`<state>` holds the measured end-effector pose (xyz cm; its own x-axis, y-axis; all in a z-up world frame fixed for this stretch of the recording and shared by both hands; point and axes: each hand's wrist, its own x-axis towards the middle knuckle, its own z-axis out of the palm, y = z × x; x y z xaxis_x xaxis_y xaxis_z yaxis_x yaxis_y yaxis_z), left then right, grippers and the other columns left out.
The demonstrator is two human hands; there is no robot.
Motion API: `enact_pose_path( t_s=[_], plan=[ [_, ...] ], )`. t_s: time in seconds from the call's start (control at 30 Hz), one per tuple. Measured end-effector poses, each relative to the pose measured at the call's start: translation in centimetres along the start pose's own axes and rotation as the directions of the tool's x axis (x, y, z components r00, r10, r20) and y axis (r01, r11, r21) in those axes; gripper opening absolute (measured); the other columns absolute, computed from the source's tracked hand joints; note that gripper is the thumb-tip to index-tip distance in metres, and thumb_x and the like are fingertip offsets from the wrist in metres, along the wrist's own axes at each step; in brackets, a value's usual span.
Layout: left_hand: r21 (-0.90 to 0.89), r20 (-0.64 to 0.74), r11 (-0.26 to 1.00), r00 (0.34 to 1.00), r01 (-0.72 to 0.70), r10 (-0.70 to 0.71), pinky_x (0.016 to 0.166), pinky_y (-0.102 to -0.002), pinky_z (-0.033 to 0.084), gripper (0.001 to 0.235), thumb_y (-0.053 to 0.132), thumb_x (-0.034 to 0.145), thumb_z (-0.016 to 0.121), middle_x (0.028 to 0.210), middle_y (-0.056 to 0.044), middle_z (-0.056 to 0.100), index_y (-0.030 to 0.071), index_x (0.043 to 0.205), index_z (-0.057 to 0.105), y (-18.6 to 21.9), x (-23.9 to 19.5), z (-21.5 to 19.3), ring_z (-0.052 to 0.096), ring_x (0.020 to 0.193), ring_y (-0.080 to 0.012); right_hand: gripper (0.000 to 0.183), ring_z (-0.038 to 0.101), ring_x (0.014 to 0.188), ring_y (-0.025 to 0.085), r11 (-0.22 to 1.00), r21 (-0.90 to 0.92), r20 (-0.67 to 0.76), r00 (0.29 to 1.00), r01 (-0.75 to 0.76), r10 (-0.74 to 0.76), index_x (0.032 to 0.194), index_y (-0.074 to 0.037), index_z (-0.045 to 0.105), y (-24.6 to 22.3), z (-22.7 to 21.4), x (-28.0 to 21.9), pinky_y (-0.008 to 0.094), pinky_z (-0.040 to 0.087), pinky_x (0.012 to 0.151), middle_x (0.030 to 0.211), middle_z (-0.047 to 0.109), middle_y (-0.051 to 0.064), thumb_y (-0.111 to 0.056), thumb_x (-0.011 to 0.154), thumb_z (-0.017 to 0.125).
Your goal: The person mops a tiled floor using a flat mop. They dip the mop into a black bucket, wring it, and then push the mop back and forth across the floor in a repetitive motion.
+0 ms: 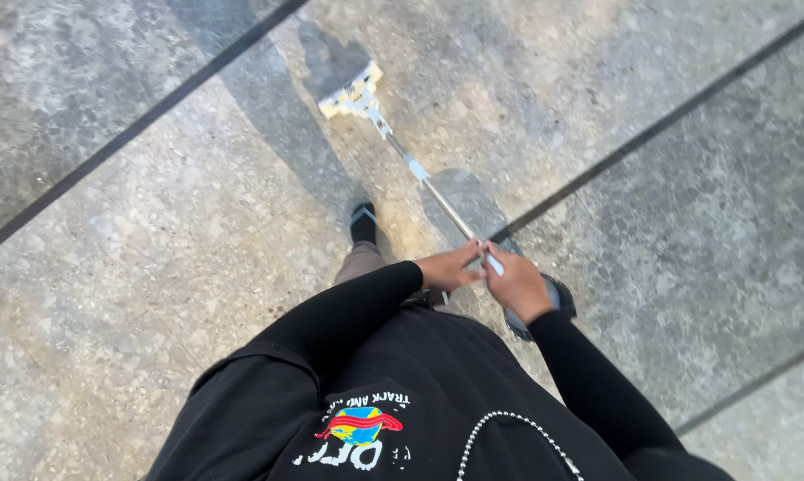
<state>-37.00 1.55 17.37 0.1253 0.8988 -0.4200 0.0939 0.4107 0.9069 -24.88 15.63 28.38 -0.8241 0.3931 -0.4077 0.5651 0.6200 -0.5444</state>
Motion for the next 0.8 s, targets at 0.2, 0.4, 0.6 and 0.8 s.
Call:
enact_pose_path(
  t_s=[0.2, 0.4, 0.6, 0.8],
  plan=[
    [-0.145, -0.453, 0.979, 0.889, -0.141, 0.061, 0.128, -0.037, 0.019, 0.077, 0.038, 0.110, 0.051, 0.170, -0.032, 0.014, -0.004, 0.162, 0.011, -5.1, -5.4, -12.4, 0.016, 0.161, -0.0361, 0.046, 0.068, 0.088, 0.043, 0.987, -0.040, 0.002, 0.988, 0.156, -0.156, 0.133, -0.011, 0.067, -10.9, 5.3, 17.4, 0.051, 0.054, 0.077, 0.093, 0.072, 0.024, -0.024, 0.090, 0.060],
    [-0.117, -0.646, 0.990, 0.764, -0.084, -0.012, 0.123, -0.038, 0.027, 0.072, 0.037, 0.106, 0.051, 0.165, -0.026, 0.035, 0.001, 0.161, 0.024, -4.6, -16.6, -23.9, 0.032, 0.154, -0.0325, 0.045, 0.068, 0.098, 0.044, 0.980, -0.062, -0.060, 0.980, 0.188, -0.192, 0.131, -0.007, 0.068, -19.7, 10.1, 34.6, 0.052, 0.053, 0.085, 0.103, 0.071, 0.026, -0.026, 0.091, 0.064],
    [-0.392, -0.625, 0.919, 0.718, 0.051, -0.306, 0.115, -0.038, 0.039, 0.073, 0.045, 0.104, 0.046, 0.155, -0.023, 0.046, 0.008, 0.164, 0.024, -5.0, -21.6, -27.5, 0.048, 0.143, -0.0318, 0.045, 0.067, 0.101, 0.045, 0.972, -0.102, 0.038, 0.977, 0.213, -0.210, 0.131, -0.005, 0.065, -22.9, 12.1, 38.1, 0.053, 0.053, 0.087, 0.107, 0.070, 0.025, -0.026, 0.092, 0.063],
    [-0.306, -0.669, 0.948, 0.727, -0.084, -0.152, 0.120, -0.039, 0.034, 0.069, 0.044, 0.107, 0.048, 0.161, -0.023, 0.039, 0.004, 0.160, 0.027, -8.6, -19.2, -22.8, 0.041, 0.149, -0.0322, 0.051, 0.067, 0.095, 0.047, 0.944, -0.182, 0.140, 0.958, 0.274, -0.251, 0.140, -0.004, 0.056, -18.6, 10.2, 26.8, 0.054, 0.053, 0.084, 0.100, 0.069, 0.027, -0.024, 0.093, 0.062]
  ],
)
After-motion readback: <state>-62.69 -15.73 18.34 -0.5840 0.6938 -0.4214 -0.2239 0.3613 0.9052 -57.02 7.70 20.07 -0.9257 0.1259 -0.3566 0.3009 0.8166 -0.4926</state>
